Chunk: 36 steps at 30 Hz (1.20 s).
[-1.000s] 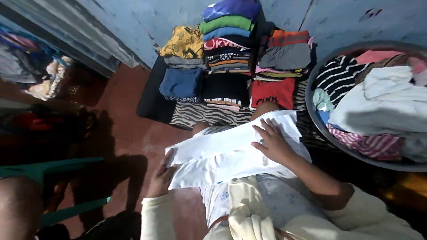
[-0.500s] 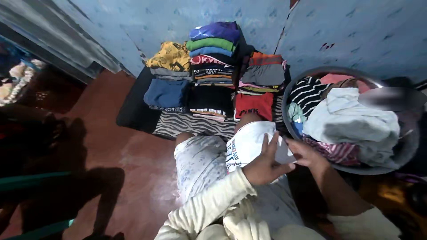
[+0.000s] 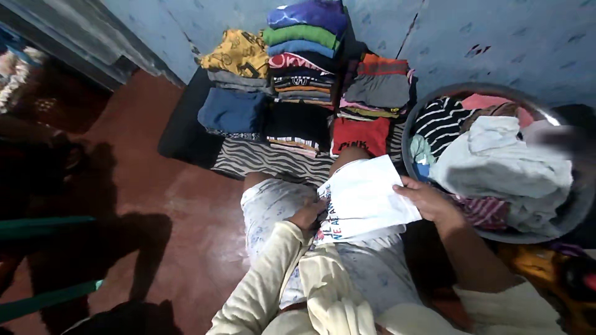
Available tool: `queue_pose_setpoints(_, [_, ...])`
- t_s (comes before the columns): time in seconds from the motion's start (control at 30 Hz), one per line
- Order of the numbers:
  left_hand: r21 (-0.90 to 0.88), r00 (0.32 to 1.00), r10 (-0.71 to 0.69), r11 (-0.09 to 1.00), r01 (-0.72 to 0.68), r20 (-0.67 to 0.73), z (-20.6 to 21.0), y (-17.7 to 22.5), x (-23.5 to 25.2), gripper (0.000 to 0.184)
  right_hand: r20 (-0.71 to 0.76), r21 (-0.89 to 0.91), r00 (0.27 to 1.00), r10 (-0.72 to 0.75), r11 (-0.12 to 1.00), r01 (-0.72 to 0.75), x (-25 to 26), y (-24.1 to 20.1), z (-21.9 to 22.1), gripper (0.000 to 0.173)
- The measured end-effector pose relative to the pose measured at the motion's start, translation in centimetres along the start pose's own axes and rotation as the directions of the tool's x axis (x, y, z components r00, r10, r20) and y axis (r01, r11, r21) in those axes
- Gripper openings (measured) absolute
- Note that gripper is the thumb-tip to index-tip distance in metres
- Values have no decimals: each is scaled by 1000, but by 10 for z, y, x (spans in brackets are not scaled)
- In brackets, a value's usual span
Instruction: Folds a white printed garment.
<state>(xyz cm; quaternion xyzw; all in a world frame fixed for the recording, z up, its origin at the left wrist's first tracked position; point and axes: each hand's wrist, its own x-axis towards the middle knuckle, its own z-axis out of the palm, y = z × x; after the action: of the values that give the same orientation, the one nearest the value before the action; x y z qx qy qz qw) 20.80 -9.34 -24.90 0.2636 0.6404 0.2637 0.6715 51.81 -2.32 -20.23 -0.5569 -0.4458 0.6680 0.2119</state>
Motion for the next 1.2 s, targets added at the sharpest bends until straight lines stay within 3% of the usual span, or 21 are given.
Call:
queue_pose_setpoints(0.1, [121, 998, 29, 992, -36, 61, -2, 4, 1, 78, 2, -15, 1000, 13, 1000, -13, 1, 14, -4, 34])
queue_pose_setpoints(0.2, [-99, 977, 204, 975, -198, 59, -5, 1, -9, 68, -4, 53, 999, -42, 998, 42, -6, 6, -5, 33])
queue_pose_setpoints(0.3, [-256, 918, 393, 884, -391, -48, -11, 0, -17, 63, -1, 143, 998, -64, 988, 63, -4, 6, -5, 32])
queue_pose_setpoints(0.43, [-193, 884, 466, 871, -452, 33, -24, -12, -16, 86, 19, 87, 999, 31, 996, -33, 2, 22, -1, 38])
queue_pose_setpoints(0.57, [-229, 867, 487, 861, -455, 107, -34, -16, -18, 101, 62, 112, 998, 15, 994, -22, -3, 15, 0, 40])
queue_pose_setpoints(0.67, [-221, 880, 454, 880, -420, 139, -36, -15, -18, 101, 69, 165, 998, 2, 986, -13, -6, 12, -2, 38])
queue_pose_setpoints(0.77, [30, 930, 315, 945, -326, 188, -35, -10, -19, 98, 31, 180, 999, -18, 984, 12, -10, -3, 7, 35])
queue_pose_setpoints(0.83, [79, 967, 225, 969, -236, 120, -27, -3, -23, 92, 17, 166, 999, -40, 985, 37, -17, -24, 20, 33])
queue_pose_setpoints(0.97, [-130, 995, 84, 987, -89, -46, -16, 3, -15, 62, 92, 147, 989, -112, 984, 98, -26, -62, 57, 34])
queue_pose_setpoints(1.07, [-338, 998, -2, 941, -21, -69, -12, 1, -5, 61, 163, 183, 974, -157, 975, 126, -22, -83, 107, 32])
queue_pose_setpoints(1.13, [-431, 994, 44, 898, -82, -97, -10, 3, -14, 60, 217, 219, 958, -186, 966, 137, -15, -93, 150, 33])
queue_pose_setpoints(1.2, [-402, 986, 128, 902, -160, -106, -15, 1, -34, 48, 286, 224, 932, -225, 961, 163, -7, -99, 195, 35])
